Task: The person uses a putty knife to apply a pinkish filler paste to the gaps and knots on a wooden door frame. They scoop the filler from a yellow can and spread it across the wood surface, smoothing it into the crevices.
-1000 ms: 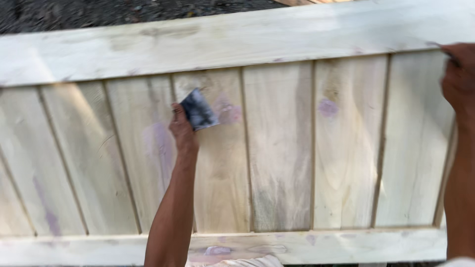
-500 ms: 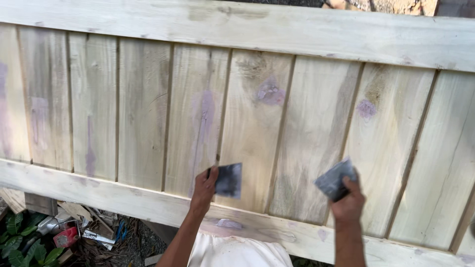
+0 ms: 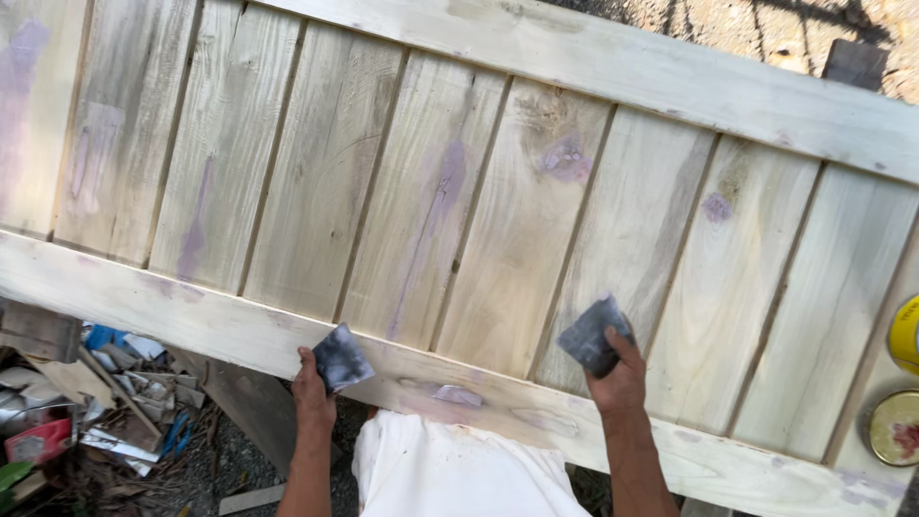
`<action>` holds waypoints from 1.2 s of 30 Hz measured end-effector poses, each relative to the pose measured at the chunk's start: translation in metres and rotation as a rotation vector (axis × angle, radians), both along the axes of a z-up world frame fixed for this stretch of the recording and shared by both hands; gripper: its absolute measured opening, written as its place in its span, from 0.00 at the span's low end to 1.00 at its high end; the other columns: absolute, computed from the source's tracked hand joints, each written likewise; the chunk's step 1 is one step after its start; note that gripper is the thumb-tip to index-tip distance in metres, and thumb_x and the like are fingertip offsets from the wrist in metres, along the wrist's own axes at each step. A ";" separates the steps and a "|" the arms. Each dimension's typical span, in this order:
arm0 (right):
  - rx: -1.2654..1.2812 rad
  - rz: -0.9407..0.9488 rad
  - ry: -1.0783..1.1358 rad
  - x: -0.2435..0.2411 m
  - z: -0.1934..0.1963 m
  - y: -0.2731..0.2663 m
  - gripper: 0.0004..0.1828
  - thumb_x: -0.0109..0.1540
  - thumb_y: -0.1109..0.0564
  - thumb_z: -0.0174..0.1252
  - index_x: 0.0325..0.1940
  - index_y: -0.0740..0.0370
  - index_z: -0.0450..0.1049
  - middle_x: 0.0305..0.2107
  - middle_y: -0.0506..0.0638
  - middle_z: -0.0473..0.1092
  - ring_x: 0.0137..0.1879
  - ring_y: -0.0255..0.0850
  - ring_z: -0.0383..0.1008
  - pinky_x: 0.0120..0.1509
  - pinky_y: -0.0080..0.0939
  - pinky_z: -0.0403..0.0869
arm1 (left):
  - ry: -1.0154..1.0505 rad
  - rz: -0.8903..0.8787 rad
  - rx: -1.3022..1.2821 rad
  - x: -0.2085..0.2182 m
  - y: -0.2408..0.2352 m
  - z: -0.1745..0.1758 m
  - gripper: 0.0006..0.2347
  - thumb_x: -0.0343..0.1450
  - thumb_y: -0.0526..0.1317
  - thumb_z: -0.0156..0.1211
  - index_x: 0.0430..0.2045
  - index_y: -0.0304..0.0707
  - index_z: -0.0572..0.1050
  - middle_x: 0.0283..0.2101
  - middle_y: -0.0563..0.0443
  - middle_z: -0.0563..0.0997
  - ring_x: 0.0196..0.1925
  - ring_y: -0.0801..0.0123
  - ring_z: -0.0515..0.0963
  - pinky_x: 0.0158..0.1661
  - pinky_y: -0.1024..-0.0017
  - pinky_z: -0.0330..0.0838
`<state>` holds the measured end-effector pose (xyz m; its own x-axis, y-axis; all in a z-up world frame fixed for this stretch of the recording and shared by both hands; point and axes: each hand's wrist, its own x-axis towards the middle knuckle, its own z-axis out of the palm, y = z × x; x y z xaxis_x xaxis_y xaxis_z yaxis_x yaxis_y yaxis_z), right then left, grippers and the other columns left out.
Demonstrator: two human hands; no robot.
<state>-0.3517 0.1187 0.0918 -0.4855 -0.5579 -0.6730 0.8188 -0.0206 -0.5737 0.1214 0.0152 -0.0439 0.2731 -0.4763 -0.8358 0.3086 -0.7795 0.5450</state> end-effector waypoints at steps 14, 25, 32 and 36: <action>0.342 0.537 1.023 -0.021 0.047 -0.109 0.20 0.63 0.68 0.62 0.60 0.66 0.77 0.45 0.54 0.77 0.48 0.43 0.75 0.55 0.42 0.74 | -0.042 -0.019 0.007 0.036 0.004 -0.035 0.29 0.75 0.57 0.59 0.48 0.17 0.75 0.46 0.45 0.80 0.44 0.65 0.78 0.44 0.66 0.73; 0.115 1.197 1.946 -0.042 -0.043 -0.341 0.17 0.62 0.65 0.56 0.55 0.59 0.77 0.48 0.53 0.76 0.56 0.54 0.75 0.57 0.51 0.74 | -0.148 -0.095 0.008 0.041 0.026 -0.040 0.28 0.80 0.54 0.56 0.43 0.11 0.76 0.41 0.42 0.79 0.40 0.66 0.73 0.44 0.68 0.69; 0.568 1.457 1.481 -0.056 -0.094 -0.432 0.21 0.63 0.62 0.52 0.60 0.55 0.77 0.36 0.53 0.78 0.38 0.44 0.77 0.44 0.47 0.77 | -0.127 -0.038 -0.011 0.023 0.015 -0.025 0.21 0.81 0.49 0.56 0.41 0.18 0.76 0.41 0.50 0.80 0.41 0.72 0.75 0.44 0.73 0.70; 0.190 1.157 1.059 -0.032 -0.057 -0.410 0.21 0.61 0.61 0.61 0.59 0.65 0.77 0.37 0.49 0.77 0.39 0.35 0.76 0.45 0.37 0.78 | 0.045 -0.030 -0.155 -0.034 -0.035 0.015 0.15 0.79 0.45 0.51 0.42 0.26 0.76 0.39 0.53 0.79 0.37 0.75 0.75 0.38 0.76 0.72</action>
